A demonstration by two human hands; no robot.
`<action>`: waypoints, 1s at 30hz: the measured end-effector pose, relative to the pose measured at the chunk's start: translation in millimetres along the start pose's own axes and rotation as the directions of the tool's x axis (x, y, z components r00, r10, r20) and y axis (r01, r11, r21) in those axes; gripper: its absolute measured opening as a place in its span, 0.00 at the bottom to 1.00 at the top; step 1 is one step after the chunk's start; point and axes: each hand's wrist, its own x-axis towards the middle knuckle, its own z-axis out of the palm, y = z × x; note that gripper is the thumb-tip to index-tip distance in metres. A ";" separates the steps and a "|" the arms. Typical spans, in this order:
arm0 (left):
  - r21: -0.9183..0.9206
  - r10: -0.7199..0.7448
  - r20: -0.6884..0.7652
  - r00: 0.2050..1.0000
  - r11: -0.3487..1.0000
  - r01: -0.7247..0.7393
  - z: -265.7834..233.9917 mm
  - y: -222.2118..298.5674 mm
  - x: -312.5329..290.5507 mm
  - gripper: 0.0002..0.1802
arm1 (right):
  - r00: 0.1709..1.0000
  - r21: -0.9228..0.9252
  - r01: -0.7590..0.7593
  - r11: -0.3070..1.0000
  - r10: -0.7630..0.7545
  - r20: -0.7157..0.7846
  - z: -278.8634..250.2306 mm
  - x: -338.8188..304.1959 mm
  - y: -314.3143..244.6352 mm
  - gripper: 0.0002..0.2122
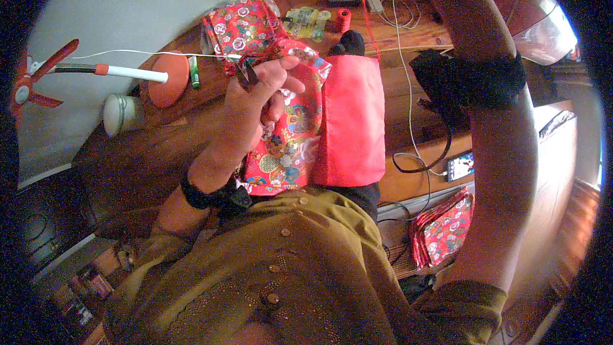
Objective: Hand sewing fabric pouches with floral patterns using a needle and red thread.
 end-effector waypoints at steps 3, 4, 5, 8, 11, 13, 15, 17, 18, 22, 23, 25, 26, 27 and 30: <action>-0.065 -0.085 -0.021 0.996 0.994 0.084 -2.0 7.5 1.3 0.21 | 1.000 -0.004 0.000 1.000 0.000 0.000 2.8 -2.0 -5.0 0.11; -0.095 -0.096 -0.009 0.995 0.991 0.095 -5.5 5.9 4.6 0.21 | 1.000 -0.012 0.001 1.000 -0.001 0.003 6.4 -2.3 -8.2 0.12; -0.125 -0.106 0.003 0.994 0.987 0.106 -8.5 5.2 7.2 0.22 | 1.000 -0.019 0.003 1.000 -0.003 0.007 9.8 -2.4 -12.0 0.13; -0.081 -0.128 0.027 0.991 0.988 0.130 -5.0 10.6 12.2 0.20 | 0.985 -0.025 0.124 0.992 -0.120 0.122 3.4 -5.2 -23.3 0.14; -0.023 -0.122 0.006 0.993 0.992 0.122 3.8 19.0 13.7 0.19 | 0.980 -0.012 0.150 0.989 -0.147 0.137 1.7 -14.1 -40.8 0.14; -0.040 -0.138 0.018 0.990 0.989 0.139 1.9 16.8 16.0 0.18 | 0.984 -0.023 0.168 0.985 -0.167 0.066 15.1 -20.1 -49.0 0.13; -0.056 -0.157 0.037 0.987 0.986 0.159 0.7 16.5 15.5 0.16 | 0.983 -0.038 0.181 0.983 -0.181 -0.009 16.5 -20.9 -49.7 0.13; -0.087 -0.214 0.020 0.977 0.973 0.215 1.4 20.2 13.3 0.13 | 0.964 0.043 0.242 0.969 -0.245 0.098 6.5 -19.6 -51.2 0.13; -0.083 -0.214 0.023 0.977 0.973 0.215 1.8 19.7 12.9 0.13 | 0.965 0.042 0.242 0.969 -0.245 0.093 5.8 -21.3 -51.5 0.13; -0.153 -0.127 0.049 0.991 0.979 0.133 -3.0 15.4 9.2 0.11 | 0.951 -0.457 0.239 0.857 -0.302 -0.068 5.1 -35.8 -58.2 0.13; -0.172 -0.146 0.050 0.988 0.973 0.152 -8.6 15.3 6.3 0.11 | 0.940 -0.561 0.228 0.796 -0.330 -0.087 6.3 -35.8 -58.4 0.13; -0.174 -0.172 0.087 0.981 0.967 0.185 -13.8 17.3 2.2 0.11 | 0.976 -0.510 0.125 0.851 -0.199 -0.092 -11.8 -32.9 -61.4 0.13; -0.173 -0.198 0.143 0.970 0.960 0.221 -13.1 19.1 2.1 0.10 | 0.993 -0.472 0.006 0.882 -0.060 -0.099 -25.6 -35.7 -61.6 0.12; -0.173 -0.197 0.137 0.971 0.960 0.219 -15.3 22.3 0.7 0.10 | 0.993 -0.468 0.009 0.884 -0.062 -0.097 -33.1 -37.2 -51.8 0.12; -0.176 -0.211 0.210 0.955 0.952 0.250 -26.5 31.7 -4.6 0.09 | 0.934 -0.738 0.154 0.657 -0.340 -0.107 -42.3 -44.7 -15.8 0.11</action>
